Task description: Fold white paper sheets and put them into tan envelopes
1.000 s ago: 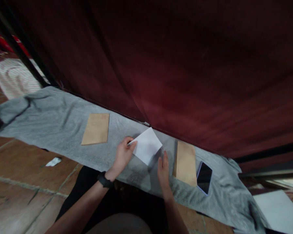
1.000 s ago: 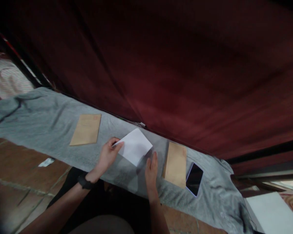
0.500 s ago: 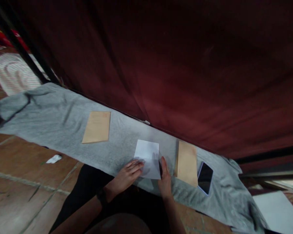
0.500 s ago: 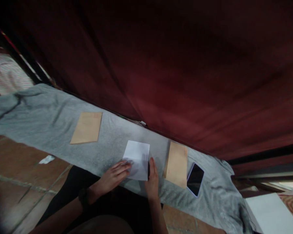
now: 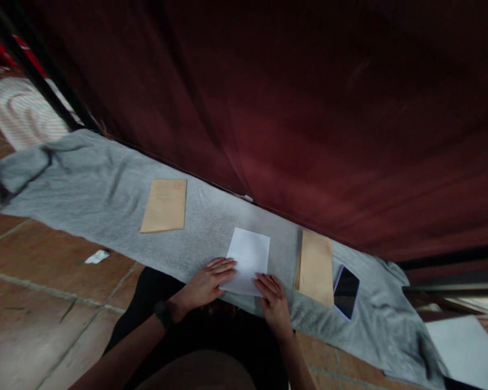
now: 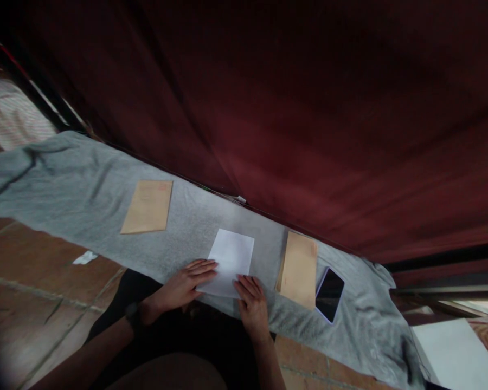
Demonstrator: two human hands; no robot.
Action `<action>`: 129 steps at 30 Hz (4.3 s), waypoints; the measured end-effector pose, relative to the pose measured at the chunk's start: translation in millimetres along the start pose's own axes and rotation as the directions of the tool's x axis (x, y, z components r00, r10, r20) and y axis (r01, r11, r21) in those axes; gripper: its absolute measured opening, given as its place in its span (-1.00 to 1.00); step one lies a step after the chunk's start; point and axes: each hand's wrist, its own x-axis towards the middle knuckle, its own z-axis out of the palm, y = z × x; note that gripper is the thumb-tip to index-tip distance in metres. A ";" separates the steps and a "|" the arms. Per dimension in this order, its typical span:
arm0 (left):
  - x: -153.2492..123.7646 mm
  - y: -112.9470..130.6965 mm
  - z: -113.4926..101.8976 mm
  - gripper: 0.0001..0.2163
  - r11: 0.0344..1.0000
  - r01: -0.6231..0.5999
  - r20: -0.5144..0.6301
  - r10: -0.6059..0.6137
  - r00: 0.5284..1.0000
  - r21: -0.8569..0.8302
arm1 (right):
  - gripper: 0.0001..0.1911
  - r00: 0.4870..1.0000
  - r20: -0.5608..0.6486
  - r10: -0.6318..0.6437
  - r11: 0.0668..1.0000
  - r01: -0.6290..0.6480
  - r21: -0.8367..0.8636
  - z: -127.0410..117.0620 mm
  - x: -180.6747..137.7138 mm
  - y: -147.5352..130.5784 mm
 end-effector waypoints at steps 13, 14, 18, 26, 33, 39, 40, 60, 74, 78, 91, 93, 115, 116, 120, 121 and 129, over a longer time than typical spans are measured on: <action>4.8 -7.0 -6.0 -0.73 0.996 -0.039 -0.109 0.030 0.994 -0.081 | -0.62 0.989 -0.108 0.106 0.980 -0.086 0.177 -0.7 3.7 3.0; 4.8 -7.5 -5.4 -0.72 0.996 -0.033 -0.129 0.022 0.991 -0.082 | -0.63 0.984 -0.121 0.127 0.976 -0.103 0.192 -0.9 4.2 2.8; 9.4 -13.5 -2.2 -0.73 0.997 -0.008 -0.174 -0.007 0.985 -0.082 | -0.73 0.963 -0.171 0.208 0.960 -0.168 0.223 -3.0 12.9 2.7; 28.9 -19.8 -3.3 -0.78 0.944 0.219 -0.239 -0.279 0.930 -0.248 | -0.57 0.882 -0.223 0.415 0.905 -0.377 0.196 -3.9 35.9 3.1; 44.3 -16.2 4.7 -0.80 0.910 0.328 -0.364 -0.405 0.839 -0.254 | -0.52 0.842 -0.272 0.466 0.885 -0.440 0.154 8.1 58.6 4.3; 51.9 -13.9 10.0 -0.85 0.889 0.409 -0.395 -0.458 0.796 -0.206 | -0.49 0.822 -0.349 0.450 0.888 -0.452 0.081 18.9 69.9 3.8; 52.2 -13.0 10.2 -0.85 0.890 0.416 -0.403 -0.456 0.794 -0.186 | -0.49 0.824 -0.360 0.438 0.893 -0.444 0.070 20.1 70.4 3.2; 51.1 -5.0 14.7 -0.89 0.885 0.456 -0.481 -0.362 0.798 0.091 | -0.50 0.847 -0.363 0.389 0.902 -0.430 -0.037 25.4 72.3 -2.2; 34.4 -5.7 5.8 -0.86 0.925 0.245 -0.456 -0.359 0.814 -0.291 | -0.73 0.802 -0.323 0.502 0.841 -0.365 0.400 6.6 58.2 0.9; 15.0 -5.6 6.1 -0.82 0.947 0.124 -0.354 -0.230 0.906 -0.298 | -0.76 0.917 -0.200 0.345 0.867 -0.230 0.443 -1.4 35.5 -0.5; 7.7 -8.1 -7.3 -0.78 0.980 0.000 -0.104 -0.021 0.994 -0.199 | -0.73 0.997 0.000 0.077 0.989 -0.076 0.128 -8.6 14.0 0.6; 12.9 -7.8 -5.5 -0.81 0.967 0.061 -0.150 -0.100 0.984 -0.247 | -0.72 0.984 -0.064 0.168 0.979 -0.159 0.127 -6.9 16.4 0.0; 76.6 9.1 -5.6 -0.81 0.728 0.678 -0.135 -0.666 0.734 0.098 | -0.71 0.795 -0.305 0.523 0.743 -0.602 -0.294 9.7 71.6 -13.7; 79.8 8.5 -7.8 -0.80 0.710 0.696 -0.113 -0.687 0.718 0.107 | -0.71 0.802 -0.309 0.512 0.745 -0.593 -0.305 9.4 73.0 -12.8; 91.3 2.1 -11.2 -0.74 0.669 0.731 -0.078 -0.728 0.681 0.134 | -0.75 0.813 -0.326 0.482 0.738 -0.578 -0.348 8.1 79.4 -8.2; 93.1 0.4 -10.9 -0.72 0.665 0.734 -0.080 -0.731 0.677 0.137 | -0.75 0.813 -0.330 0.480 0.734 -0.578 -0.357 8.0 80.8 -7.1; 98.1 -1.3 -9.0 -0.65 0.650 0.746 -0.092 -0.742 0.664 0.143 | -0.74 0.801 -0.370 0.471 0.710 -0.593 -0.380 11.5 86.6 -1.4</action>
